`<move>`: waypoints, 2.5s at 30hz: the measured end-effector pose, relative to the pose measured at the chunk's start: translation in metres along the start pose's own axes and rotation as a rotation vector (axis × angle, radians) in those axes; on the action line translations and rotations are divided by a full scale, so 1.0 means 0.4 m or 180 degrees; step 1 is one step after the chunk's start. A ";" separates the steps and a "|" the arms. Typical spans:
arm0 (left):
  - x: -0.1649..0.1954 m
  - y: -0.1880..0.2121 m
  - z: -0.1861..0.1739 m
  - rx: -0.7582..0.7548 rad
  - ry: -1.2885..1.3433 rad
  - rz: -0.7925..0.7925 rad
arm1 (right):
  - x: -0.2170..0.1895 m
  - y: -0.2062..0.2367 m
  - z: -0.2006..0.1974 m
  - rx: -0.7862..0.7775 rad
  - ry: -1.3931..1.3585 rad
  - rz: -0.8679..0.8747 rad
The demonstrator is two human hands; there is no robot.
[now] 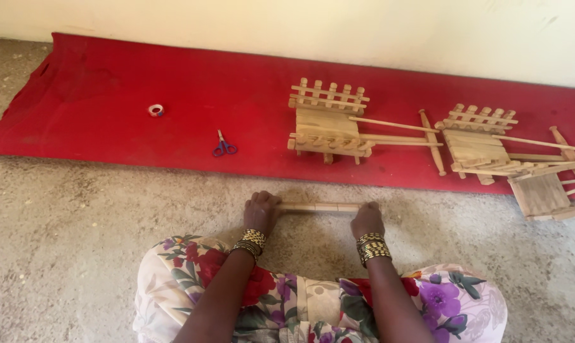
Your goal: The person sits on the floor and works on small wooden toy carts laid out on a red mat. They fit and press a small wooden stick into a flat wooden piece, then roll a wooden dowel back and forth on the floor with both hands, repeating the rolling motion.
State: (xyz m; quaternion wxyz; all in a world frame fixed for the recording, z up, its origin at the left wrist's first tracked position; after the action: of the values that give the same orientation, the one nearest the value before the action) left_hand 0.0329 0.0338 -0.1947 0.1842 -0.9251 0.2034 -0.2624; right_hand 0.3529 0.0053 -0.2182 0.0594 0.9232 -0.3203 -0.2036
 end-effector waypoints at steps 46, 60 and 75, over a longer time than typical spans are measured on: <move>0.077 0.016 0.006 -0.0161 0.0450 0.0680 | -0.141 0.099 0.014 0.0413 -0.0869 -0.1376; 0.076 0.012 0.004 -0.0197 0.0469 0.0665 | -0.240 0.244 0.113 0.0871 0.0816 -0.2968; 0.029 0.011 0.030 -0.0156 -0.0086 0.0236 | -0.223 0.204 0.100 0.1248 0.0550 -0.3042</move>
State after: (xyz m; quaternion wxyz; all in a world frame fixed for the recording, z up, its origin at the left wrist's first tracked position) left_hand 0.0473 0.0273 -0.2017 0.1738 -0.9246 0.2414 -0.2378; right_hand 0.2264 -0.0034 -0.2049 -0.1880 0.9736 0.1106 -0.0674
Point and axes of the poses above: each hand's wrist, its own y-axis away from the middle knuckle, its own z-axis out of the palm, x = y × z, the point moved 7 cm from there along -y, towards the middle knuckle, and after that the axes turned 8 degrees about z, right-handed, at the moved point
